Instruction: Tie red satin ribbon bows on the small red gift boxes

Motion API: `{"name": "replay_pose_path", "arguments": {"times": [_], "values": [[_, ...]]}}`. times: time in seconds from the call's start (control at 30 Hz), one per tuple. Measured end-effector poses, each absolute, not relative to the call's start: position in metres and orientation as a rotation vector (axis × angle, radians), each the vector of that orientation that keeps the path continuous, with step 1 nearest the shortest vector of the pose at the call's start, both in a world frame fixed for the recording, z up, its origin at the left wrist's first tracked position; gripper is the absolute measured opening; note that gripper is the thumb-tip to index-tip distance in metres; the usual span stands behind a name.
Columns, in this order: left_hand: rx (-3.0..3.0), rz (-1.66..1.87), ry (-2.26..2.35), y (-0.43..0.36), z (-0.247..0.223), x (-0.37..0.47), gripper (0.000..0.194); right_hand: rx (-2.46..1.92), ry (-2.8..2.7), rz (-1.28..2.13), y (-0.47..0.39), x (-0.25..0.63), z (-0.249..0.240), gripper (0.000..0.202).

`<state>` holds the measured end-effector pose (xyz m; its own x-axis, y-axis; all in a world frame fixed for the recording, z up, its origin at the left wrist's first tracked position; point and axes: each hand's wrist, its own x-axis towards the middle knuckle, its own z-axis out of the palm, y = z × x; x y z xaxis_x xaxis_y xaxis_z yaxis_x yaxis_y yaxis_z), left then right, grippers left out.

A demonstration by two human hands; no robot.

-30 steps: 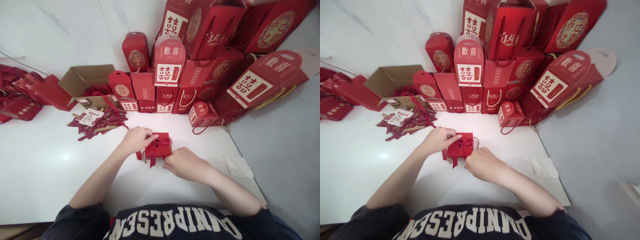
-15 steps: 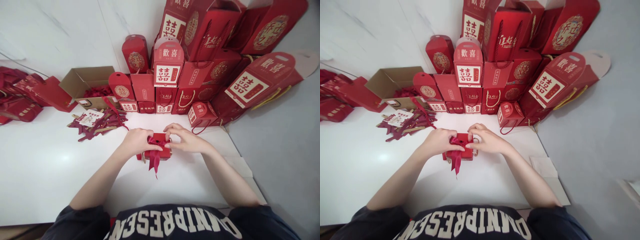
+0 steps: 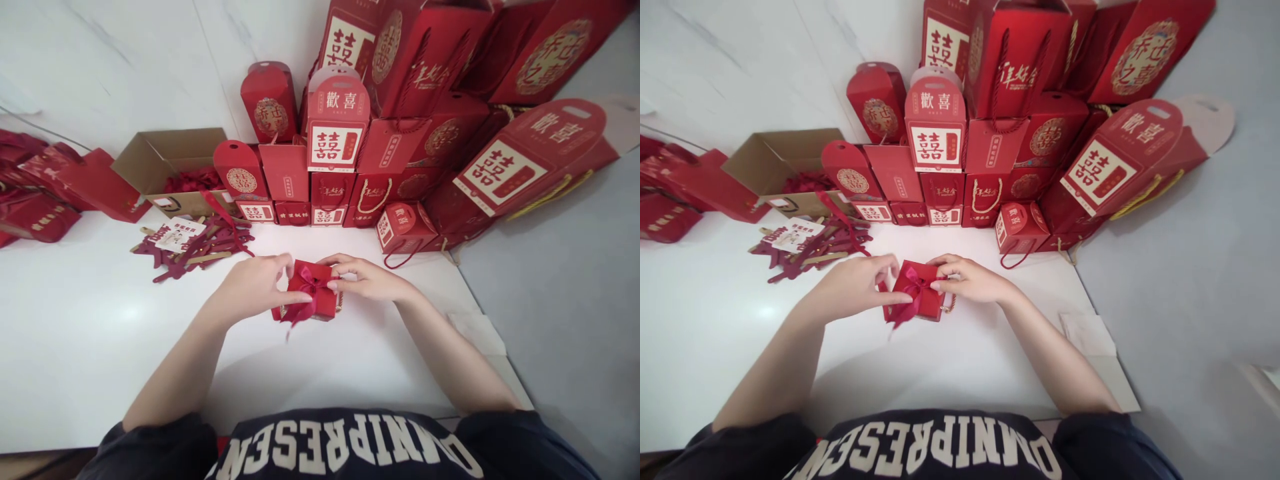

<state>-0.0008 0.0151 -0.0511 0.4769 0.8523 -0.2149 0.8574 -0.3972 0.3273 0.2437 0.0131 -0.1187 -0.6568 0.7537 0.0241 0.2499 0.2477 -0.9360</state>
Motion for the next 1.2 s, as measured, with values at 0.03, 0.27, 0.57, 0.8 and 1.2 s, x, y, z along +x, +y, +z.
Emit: {"name": "replay_pose_path", "arguments": {"times": [0.03, 0.27, 0.57, 0.8, 1.2], "values": [[2.341, -0.042, 1.427, 0.015, -0.050, -0.002, 0.052, -0.915, -2.051, 1.408, 0.013, 0.244, -0.118, 0.023], [2.117, 0.044, 1.274, 0.023, -0.064, 0.001, 0.028, -0.949, -2.043, 1.421, 0.012, 0.245, -0.117, 0.023], [2.049, 0.130, 1.223, 0.021, -0.065, 0.006, 0.025, -0.925, -2.050, 1.367, 0.011, 0.243, -0.114, 0.021], [1.908, 0.166, 1.165, 0.018, -0.063, 0.007, 0.022, -0.943, -2.061, 1.260, 0.010, 0.244, -0.110, 0.019], [1.510, 0.040, 1.006, 0.028, -0.070, -0.005, 0.028, -0.863, -2.200, 1.294, 0.013, 0.248, -0.111, 0.021]]}}
